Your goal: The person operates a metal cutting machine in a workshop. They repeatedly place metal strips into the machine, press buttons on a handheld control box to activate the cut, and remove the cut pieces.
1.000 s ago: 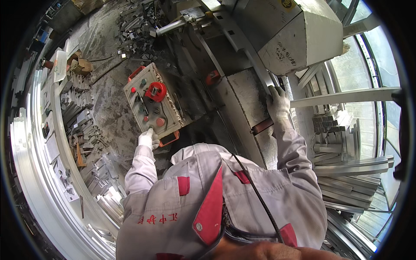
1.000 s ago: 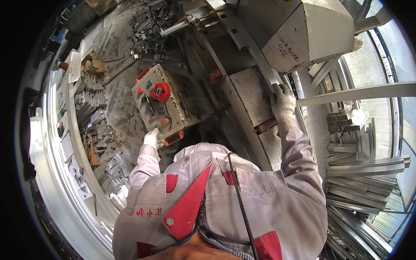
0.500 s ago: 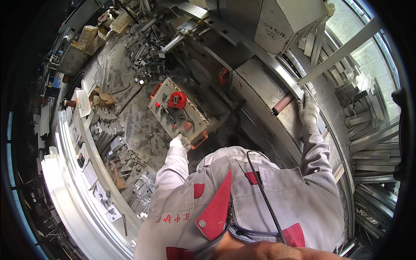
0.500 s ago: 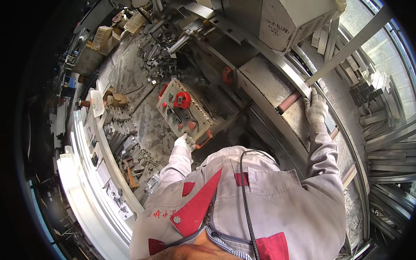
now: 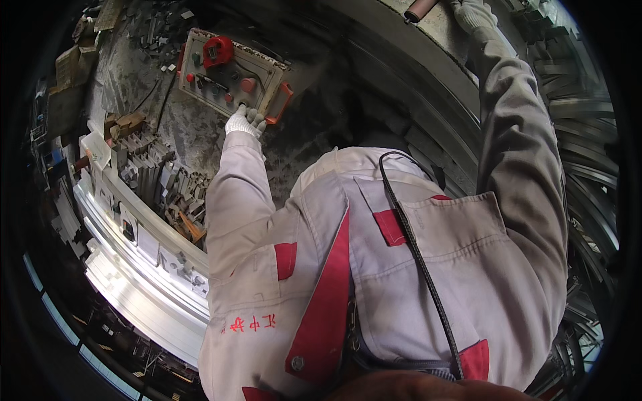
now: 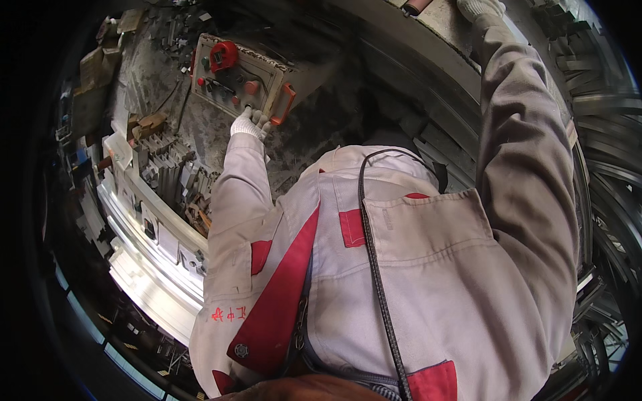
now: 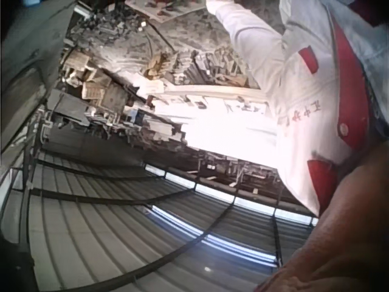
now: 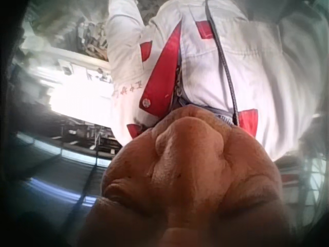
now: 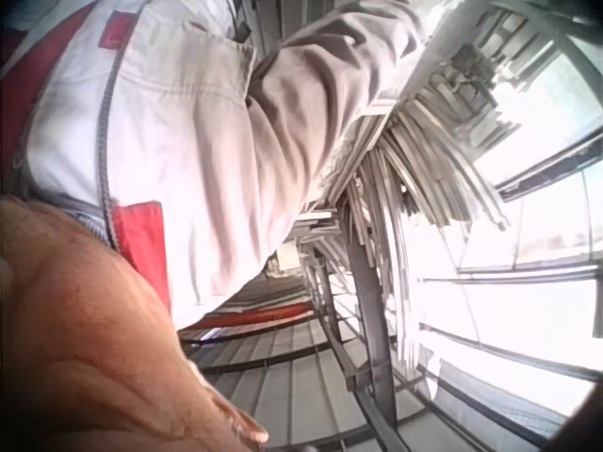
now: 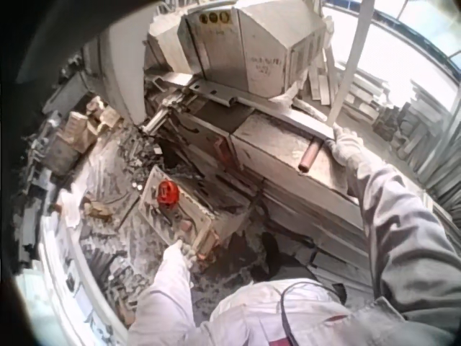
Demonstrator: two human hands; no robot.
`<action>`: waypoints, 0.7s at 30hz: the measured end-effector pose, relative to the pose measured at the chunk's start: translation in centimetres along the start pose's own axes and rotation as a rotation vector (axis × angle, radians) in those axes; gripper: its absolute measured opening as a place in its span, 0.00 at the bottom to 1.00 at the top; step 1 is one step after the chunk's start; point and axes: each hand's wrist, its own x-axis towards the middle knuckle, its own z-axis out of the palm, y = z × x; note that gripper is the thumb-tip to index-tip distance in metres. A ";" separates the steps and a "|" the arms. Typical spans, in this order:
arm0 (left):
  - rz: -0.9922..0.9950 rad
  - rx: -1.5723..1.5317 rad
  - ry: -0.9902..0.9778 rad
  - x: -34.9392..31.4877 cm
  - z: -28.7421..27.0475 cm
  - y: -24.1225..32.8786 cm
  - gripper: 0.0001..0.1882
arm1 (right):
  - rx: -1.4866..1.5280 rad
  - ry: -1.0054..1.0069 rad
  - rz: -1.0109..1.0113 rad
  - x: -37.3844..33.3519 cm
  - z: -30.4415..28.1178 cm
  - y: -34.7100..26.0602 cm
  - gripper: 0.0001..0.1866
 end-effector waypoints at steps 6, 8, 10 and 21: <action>0.012 0.041 0.040 -1.1 0.7 0.7 0.13 | 0.023 0.102 -0.026 -2.4 -1.7 -1.4 0.33; 0.014 0.022 0.023 -1.1 0.7 0.6 0.13 | 0.027 0.078 -0.018 -2.2 -1.6 -1.4 0.32; 0.035 0.018 0.027 -0.8 0.6 0.4 0.13 | 0.040 0.081 -0.012 -2.1 -1.3 -1.3 0.32; 0.033 0.014 0.027 -1.3 0.5 0.4 0.14 | 0.041 0.047 -0.007 -2.9 -2.8 -2.0 0.35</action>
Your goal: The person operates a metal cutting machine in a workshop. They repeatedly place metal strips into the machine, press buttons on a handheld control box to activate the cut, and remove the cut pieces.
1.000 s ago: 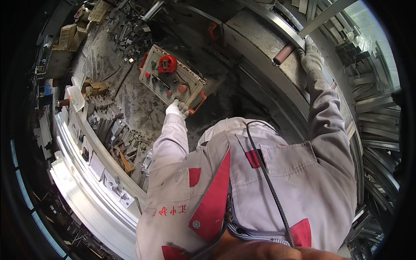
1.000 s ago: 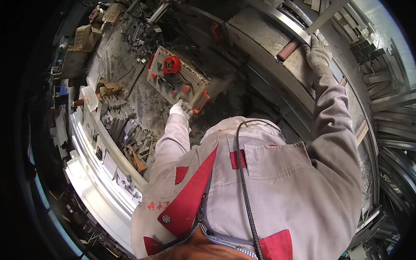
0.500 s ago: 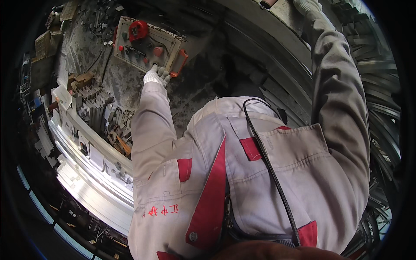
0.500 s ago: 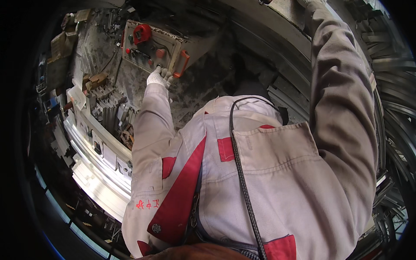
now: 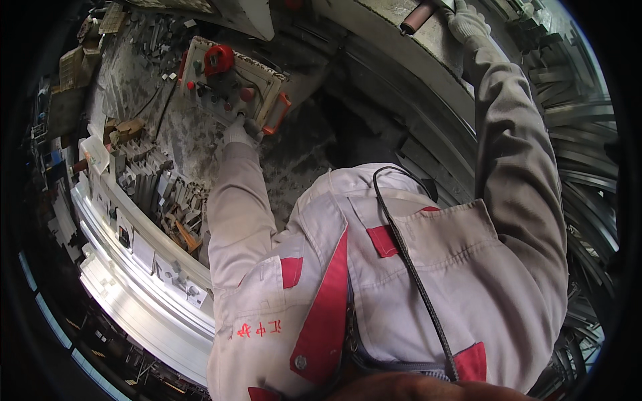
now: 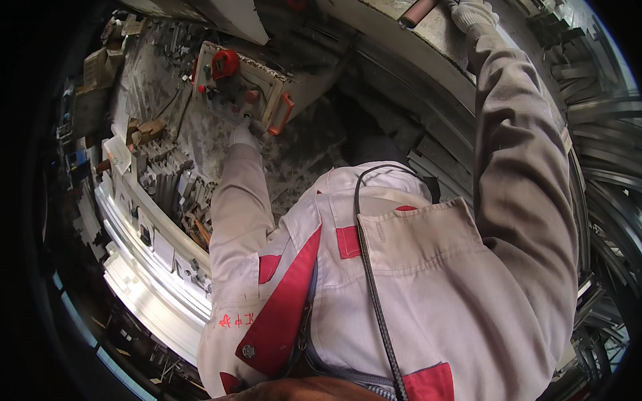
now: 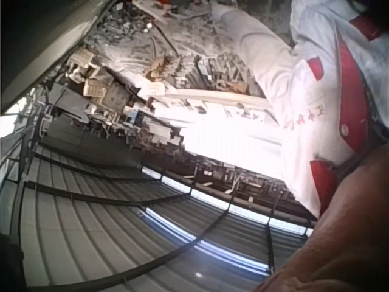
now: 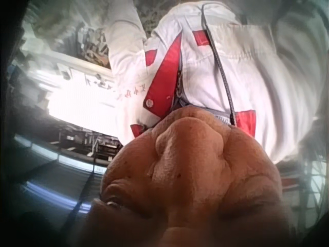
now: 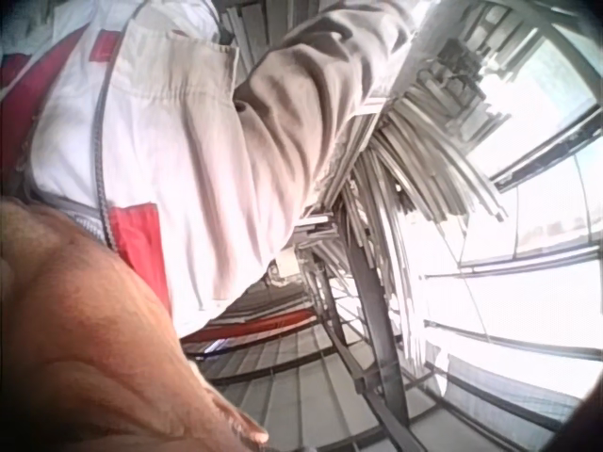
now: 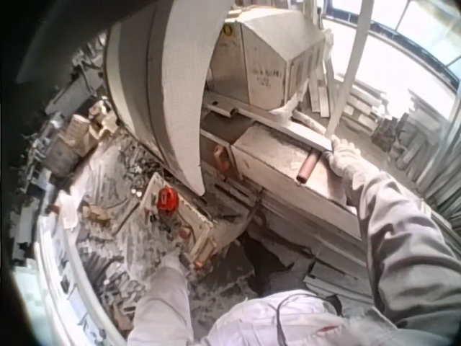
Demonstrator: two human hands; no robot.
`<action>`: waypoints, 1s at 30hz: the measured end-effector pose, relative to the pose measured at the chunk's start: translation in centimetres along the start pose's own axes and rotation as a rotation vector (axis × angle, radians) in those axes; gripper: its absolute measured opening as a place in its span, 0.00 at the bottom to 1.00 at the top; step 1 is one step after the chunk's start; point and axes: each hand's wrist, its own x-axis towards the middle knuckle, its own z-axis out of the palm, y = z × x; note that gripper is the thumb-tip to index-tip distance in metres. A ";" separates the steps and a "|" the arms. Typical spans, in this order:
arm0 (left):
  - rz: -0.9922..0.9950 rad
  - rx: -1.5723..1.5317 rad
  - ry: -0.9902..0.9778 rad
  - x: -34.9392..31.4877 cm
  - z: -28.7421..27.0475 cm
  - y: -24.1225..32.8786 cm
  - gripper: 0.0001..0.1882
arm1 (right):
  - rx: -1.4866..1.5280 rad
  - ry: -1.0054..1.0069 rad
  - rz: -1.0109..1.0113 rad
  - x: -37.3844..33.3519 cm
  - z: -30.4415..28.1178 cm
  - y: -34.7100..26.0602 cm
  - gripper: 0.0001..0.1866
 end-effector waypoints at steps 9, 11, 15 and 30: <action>0.016 -0.061 -0.034 -0.5 0.1 -0.4 0.14 | -0.145 0.084 -0.049 5.1 5.9 3.7 0.37; 0.017 -0.047 0.002 -0.3 0.0 -0.5 0.15 | -0.104 0.089 -0.032 5.3 6.5 4.0 0.36; -0.005 -0.025 -0.041 -0.2 -0.2 -0.1 0.15 | -0.182 0.074 -0.055 4.6 6.0 3.7 0.34; 0.056 0.023 -0.032 1.1 -1.0 -0.5 0.10 | -0.046 0.081 -0.065 2.7 3.1 2.8 0.31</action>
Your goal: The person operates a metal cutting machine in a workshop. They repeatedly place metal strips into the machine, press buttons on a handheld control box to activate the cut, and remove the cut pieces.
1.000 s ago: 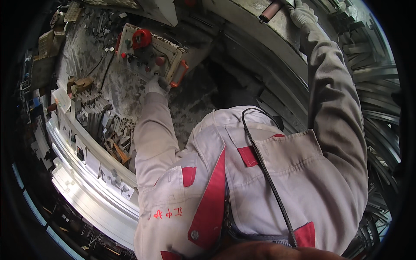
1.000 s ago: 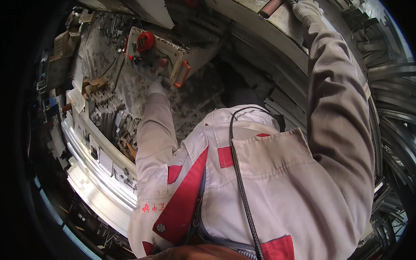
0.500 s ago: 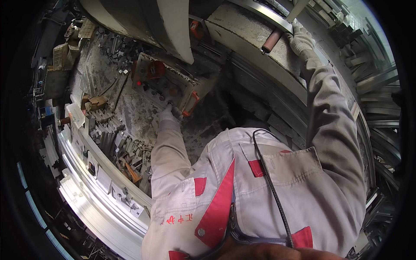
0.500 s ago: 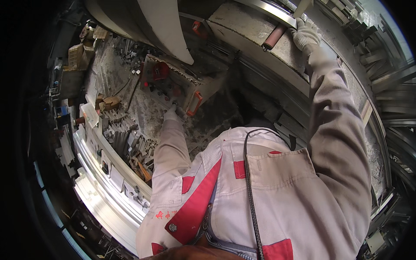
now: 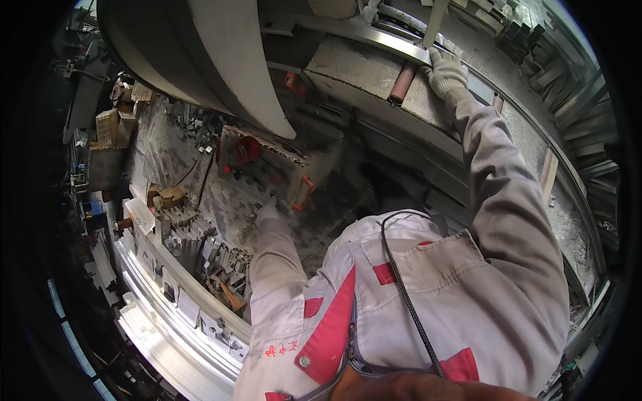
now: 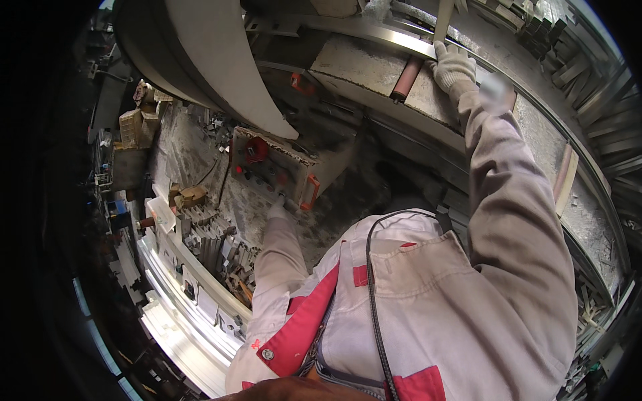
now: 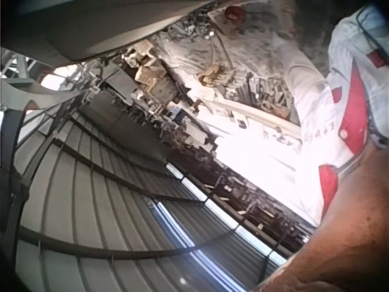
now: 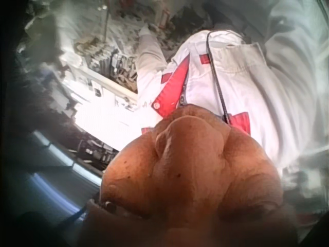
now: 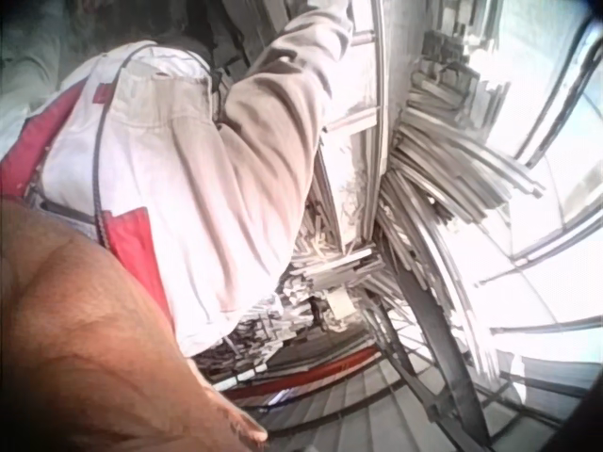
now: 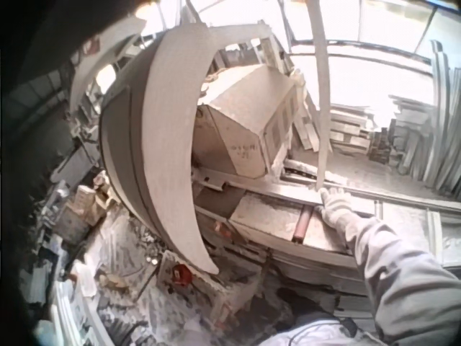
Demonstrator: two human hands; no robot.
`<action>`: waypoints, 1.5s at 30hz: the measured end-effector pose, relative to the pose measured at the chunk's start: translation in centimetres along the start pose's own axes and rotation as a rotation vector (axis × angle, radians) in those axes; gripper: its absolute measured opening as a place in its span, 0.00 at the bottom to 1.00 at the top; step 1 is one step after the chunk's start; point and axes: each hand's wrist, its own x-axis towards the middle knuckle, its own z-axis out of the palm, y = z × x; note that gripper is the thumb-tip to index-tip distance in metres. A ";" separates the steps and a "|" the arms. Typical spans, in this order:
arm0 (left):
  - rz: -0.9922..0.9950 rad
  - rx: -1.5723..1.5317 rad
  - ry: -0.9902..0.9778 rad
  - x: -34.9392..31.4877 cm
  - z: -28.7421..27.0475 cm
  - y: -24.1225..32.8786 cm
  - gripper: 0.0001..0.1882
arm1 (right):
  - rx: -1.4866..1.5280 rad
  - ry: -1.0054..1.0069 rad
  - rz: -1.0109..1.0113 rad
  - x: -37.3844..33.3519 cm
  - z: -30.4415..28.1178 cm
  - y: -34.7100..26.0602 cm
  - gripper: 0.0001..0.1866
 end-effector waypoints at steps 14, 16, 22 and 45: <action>0.036 -0.044 0.008 -0.3 0.1 0.1 0.12 | 0.025 -0.010 -0.004 -0.2 -0.7 -0.2 0.31; 0.030 -0.053 -0.014 -0.3 -0.1 0.1 0.12 | 0.024 -0.013 -0.007 -0.2 -0.7 -0.2 0.32; 0.001 -0.033 -0.016 0.9 -0.8 -0.1 0.10 | 0.017 -0.018 0.000 0.1 -0.3 -0.1 0.32; -0.071 -0.079 -0.044 0.2 -0.7 0.0 0.10 | -0.001 -0.013 -0.004 0.3 -0.2 0.0 0.34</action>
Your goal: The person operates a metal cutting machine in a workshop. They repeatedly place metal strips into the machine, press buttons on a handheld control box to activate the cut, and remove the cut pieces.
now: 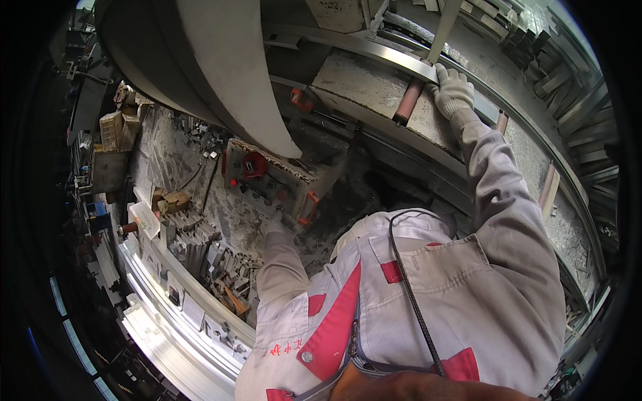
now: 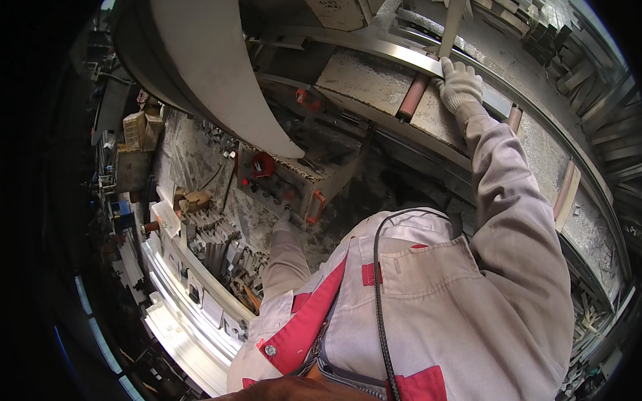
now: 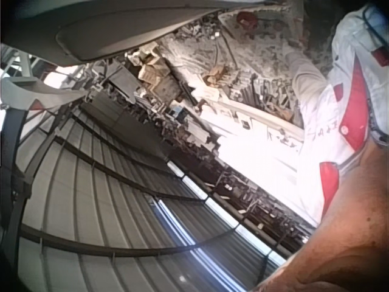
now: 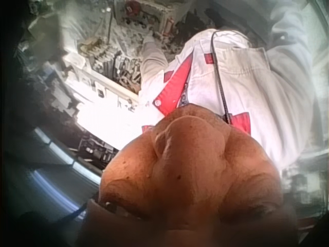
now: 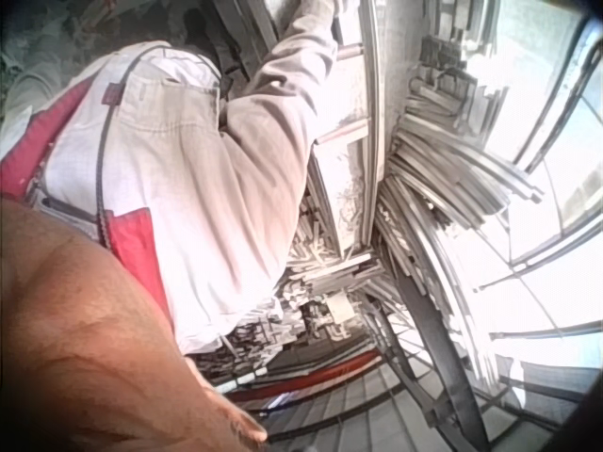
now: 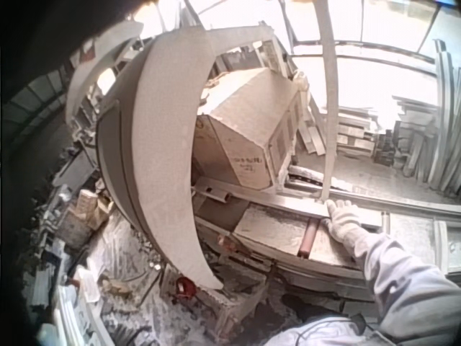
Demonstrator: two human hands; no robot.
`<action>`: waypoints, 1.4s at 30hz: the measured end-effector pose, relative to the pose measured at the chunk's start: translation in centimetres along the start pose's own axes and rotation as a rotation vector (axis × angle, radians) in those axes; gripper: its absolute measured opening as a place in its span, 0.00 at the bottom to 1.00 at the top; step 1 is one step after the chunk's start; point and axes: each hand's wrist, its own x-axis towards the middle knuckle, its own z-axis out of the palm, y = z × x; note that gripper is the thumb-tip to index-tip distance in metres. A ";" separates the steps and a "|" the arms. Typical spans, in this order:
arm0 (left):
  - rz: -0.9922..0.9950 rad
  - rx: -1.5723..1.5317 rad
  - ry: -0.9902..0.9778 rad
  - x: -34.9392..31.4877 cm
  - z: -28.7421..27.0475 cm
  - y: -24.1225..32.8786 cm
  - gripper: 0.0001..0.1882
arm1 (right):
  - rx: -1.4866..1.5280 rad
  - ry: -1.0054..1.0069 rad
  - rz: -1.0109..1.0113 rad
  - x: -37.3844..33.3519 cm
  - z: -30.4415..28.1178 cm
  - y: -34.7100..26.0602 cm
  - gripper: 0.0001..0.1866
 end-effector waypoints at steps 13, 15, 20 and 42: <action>0.016 0.016 0.037 -1.7 0.9 0.3 0.12 | -0.006 -0.017 0.007 0.0 -0.2 0.0 0.35; 0.019 0.024 0.018 -1.7 0.9 0.3 0.12 | -0.004 -0.020 0.009 0.0 -0.2 0.0 0.34; 0.009 0.031 0.034 -1.4 0.7 0.2 0.12 | -0.001 -0.016 0.010 0.0 -0.3 -0.1 0.33; 0.015 0.052 0.041 0.8 -0.5 -0.3 0.10 | 0.023 -0.001 0.011 0.1 0.3 0.2 0.34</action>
